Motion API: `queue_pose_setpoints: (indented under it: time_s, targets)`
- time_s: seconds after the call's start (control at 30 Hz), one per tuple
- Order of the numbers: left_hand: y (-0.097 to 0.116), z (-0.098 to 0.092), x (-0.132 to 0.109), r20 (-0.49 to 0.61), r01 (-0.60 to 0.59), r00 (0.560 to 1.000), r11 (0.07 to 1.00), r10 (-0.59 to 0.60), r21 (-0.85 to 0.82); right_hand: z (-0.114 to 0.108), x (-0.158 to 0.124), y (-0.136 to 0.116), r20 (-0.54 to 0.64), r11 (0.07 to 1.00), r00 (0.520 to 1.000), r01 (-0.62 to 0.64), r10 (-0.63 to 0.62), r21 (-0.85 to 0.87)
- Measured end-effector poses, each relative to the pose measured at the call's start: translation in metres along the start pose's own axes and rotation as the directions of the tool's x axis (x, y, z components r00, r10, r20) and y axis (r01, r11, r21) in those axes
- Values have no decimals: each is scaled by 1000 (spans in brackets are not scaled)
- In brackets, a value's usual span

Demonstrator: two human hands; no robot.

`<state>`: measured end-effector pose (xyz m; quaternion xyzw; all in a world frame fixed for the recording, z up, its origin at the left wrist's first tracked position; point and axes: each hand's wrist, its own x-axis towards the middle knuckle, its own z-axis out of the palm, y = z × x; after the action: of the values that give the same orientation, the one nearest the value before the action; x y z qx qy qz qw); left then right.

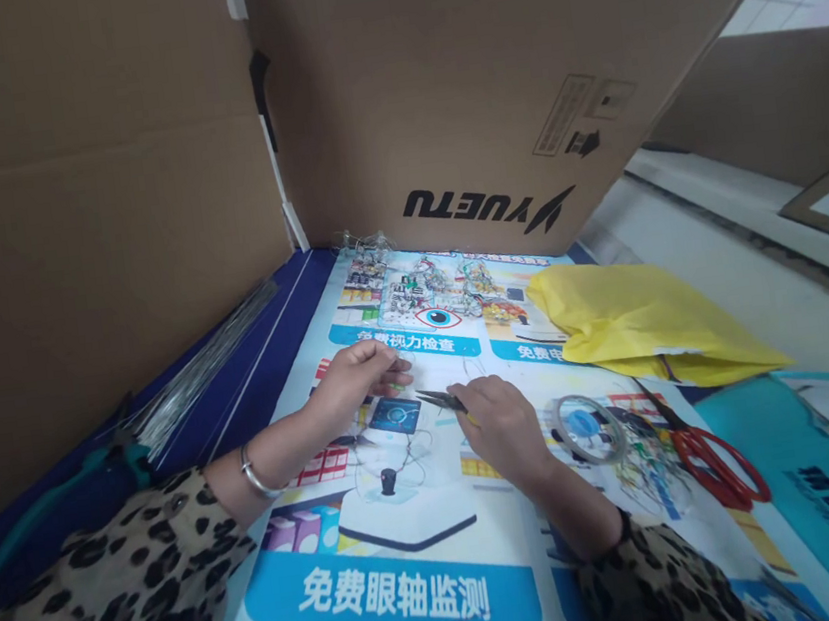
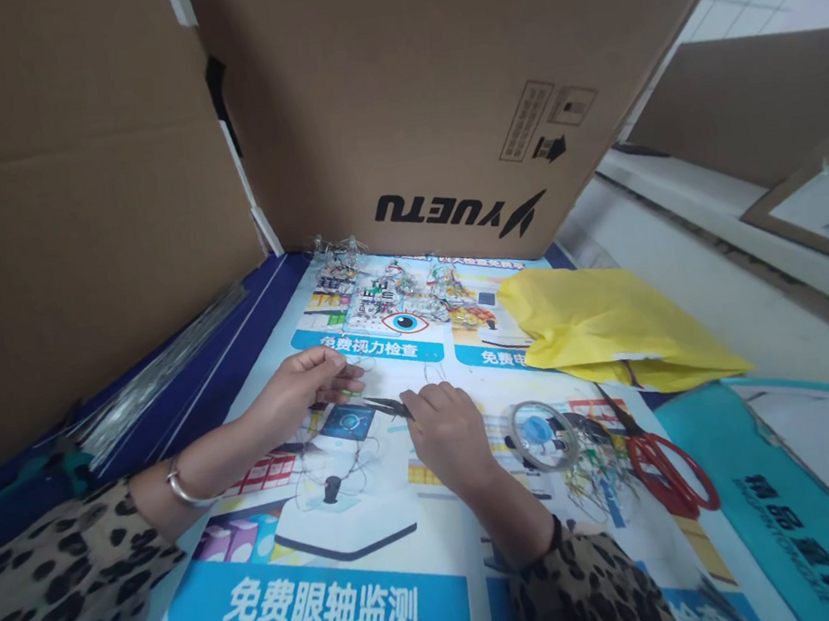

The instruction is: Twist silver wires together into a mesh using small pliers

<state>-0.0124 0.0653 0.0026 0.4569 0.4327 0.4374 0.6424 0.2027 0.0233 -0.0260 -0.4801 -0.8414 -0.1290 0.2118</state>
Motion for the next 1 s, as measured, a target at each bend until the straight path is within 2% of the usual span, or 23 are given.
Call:
queue_pose_setpoints:
  time_s: [0.13,0.4,0.8,1.0]
  targets:
    - [2,3,-3,8,1,1000,995,0,-97,-4,2,-4,-35,999,999,28,-29,-40]
    - [13,11,-15,7,-33,999,989,34,-141,-9,4,-6,-65,992,995,72,-79,-101]
    - [19,25,-30,31,151,988,947,-148,-285,-21,2,-8,-143,949,970,153,-198,-274]
    - [13,27,-31,45,184,983,934,-179,-307,-25,1,-11,-141,909,953,200,-267,-365]
